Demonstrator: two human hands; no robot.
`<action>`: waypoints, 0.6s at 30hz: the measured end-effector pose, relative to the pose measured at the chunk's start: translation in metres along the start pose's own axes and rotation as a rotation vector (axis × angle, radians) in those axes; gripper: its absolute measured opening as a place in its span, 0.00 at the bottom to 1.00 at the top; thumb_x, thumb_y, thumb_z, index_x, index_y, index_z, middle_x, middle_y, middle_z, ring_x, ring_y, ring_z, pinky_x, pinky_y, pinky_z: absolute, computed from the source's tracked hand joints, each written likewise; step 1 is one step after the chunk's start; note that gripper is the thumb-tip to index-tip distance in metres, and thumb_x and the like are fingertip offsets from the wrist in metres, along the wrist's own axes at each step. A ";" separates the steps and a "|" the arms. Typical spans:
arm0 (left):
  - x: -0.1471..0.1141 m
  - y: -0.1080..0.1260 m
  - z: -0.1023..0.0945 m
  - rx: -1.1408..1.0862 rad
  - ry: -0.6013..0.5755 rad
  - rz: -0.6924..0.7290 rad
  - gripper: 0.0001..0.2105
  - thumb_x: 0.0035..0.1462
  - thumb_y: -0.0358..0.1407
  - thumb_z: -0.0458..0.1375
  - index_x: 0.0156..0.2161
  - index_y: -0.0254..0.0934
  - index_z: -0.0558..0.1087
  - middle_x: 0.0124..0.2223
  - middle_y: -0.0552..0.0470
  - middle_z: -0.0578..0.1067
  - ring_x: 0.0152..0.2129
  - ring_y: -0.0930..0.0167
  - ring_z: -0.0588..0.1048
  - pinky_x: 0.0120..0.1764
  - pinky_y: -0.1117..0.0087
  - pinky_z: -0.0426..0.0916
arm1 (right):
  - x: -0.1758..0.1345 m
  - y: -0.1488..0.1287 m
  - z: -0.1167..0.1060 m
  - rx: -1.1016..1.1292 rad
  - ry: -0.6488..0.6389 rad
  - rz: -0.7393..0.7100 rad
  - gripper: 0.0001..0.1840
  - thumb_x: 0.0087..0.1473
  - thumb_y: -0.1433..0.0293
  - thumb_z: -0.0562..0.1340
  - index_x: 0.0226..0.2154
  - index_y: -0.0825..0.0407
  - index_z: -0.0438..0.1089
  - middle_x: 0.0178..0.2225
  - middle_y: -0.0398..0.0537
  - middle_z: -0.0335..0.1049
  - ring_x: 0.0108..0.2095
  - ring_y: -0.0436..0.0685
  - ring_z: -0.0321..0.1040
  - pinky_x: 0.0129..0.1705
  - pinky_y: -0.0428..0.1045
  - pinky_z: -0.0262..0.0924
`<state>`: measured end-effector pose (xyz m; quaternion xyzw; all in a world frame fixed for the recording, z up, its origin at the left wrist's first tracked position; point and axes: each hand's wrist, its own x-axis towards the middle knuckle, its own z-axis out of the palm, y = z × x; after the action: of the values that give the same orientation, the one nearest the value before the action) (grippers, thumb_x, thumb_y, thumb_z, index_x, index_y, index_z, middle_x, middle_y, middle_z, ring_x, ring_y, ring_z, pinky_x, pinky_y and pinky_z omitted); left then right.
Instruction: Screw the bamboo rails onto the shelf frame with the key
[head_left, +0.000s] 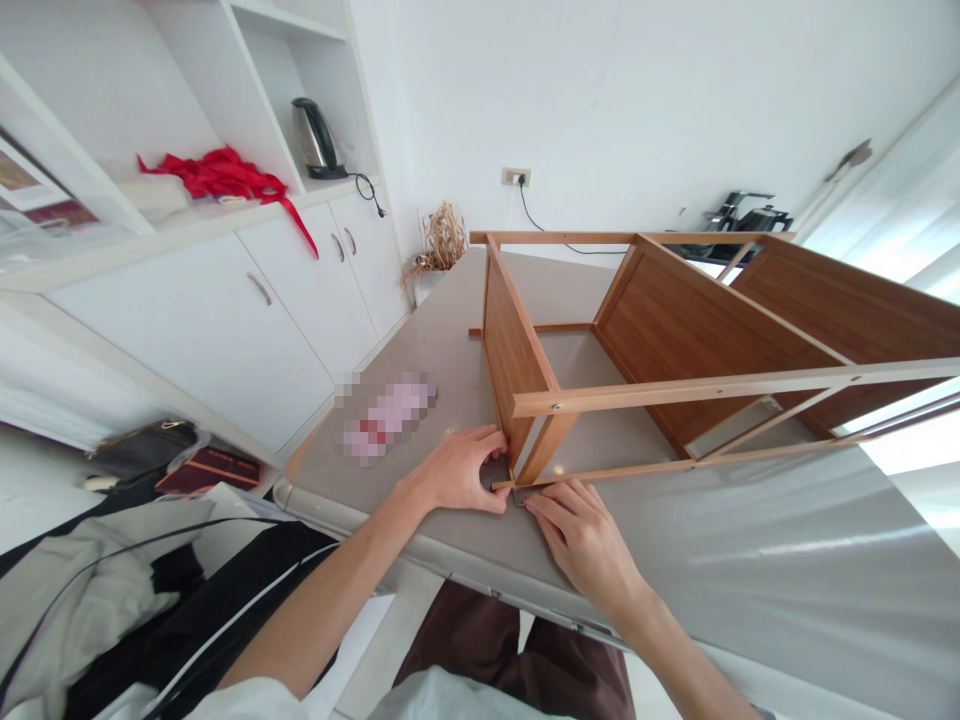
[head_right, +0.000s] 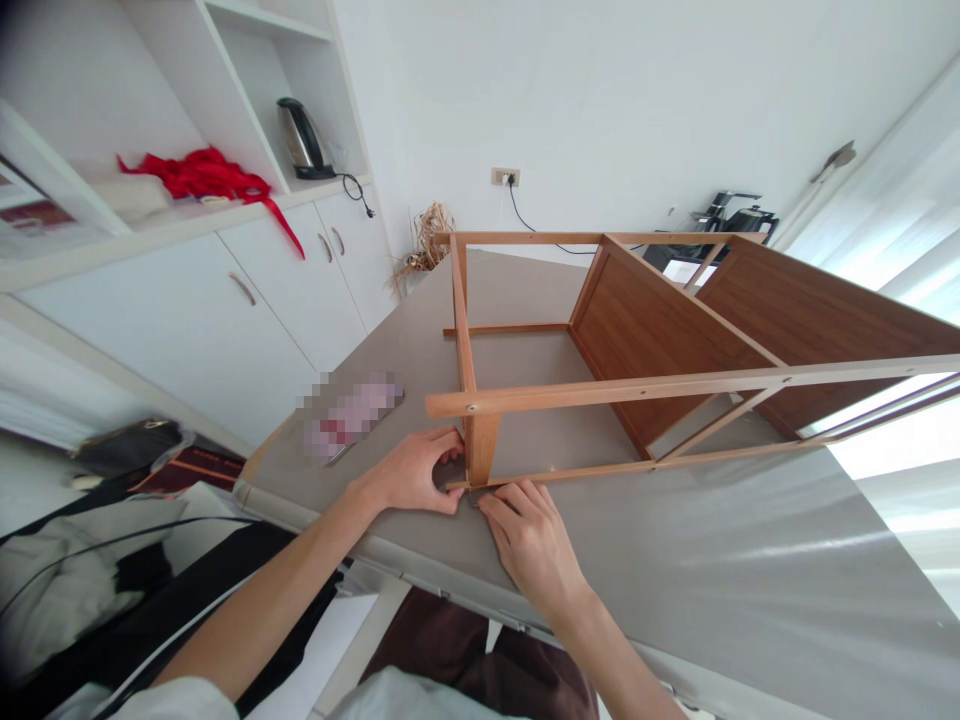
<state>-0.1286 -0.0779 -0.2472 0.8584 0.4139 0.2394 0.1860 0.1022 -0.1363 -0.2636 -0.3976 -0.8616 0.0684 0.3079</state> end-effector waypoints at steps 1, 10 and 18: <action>0.000 0.000 0.000 0.001 0.000 0.000 0.16 0.42 0.37 0.63 0.37 0.41 0.64 0.36 0.53 0.71 0.31 0.68 0.70 0.34 0.68 0.66 | 0.000 0.000 0.000 0.002 0.001 0.005 0.10 0.65 0.75 0.58 0.40 0.51 0.75 0.34 0.48 0.72 0.37 0.55 0.66 0.41 0.52 0.59; 0.000 0.000 0.001 0.003 0.007 0.011 0.16 0.43 0.37 0.63 0.37 0.41 0.63 0.36 0.54 0.71 0.32 0.68 0.70 0.34 0.69 0.66 | 0.000 0.000 0.000 -0.025 0.030 -0.012 0.09 0.65 0.74 0.59 0.41 0.51 0.75 0.36 0.49 0.73 0.39 0.57 0.67 0.43 0.53 0.59; -0.001 0.000 0.002 0.005 0.015 0.005 0.17 0.43 0.37 0.64 0.37 0.41 0.63 0.36 0.54 0.71 0.31 0.68 0.70 0.34 0.69 0.66 | 0.000 -0.007 -0.001 -0.043 0.007 0.023 0.09 0.65 0.74 0.57 0.38 0.52 0.74 0.37 0.49 0.73 0.40 0.57 0.67 0.42 0.52 0.59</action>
<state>-0.1284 -0.0787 -0.2488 0.8580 0.4137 0.2453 0.1803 0.0983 -0.1408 -0.2597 -0.4142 -0.8573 0.0523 0.3014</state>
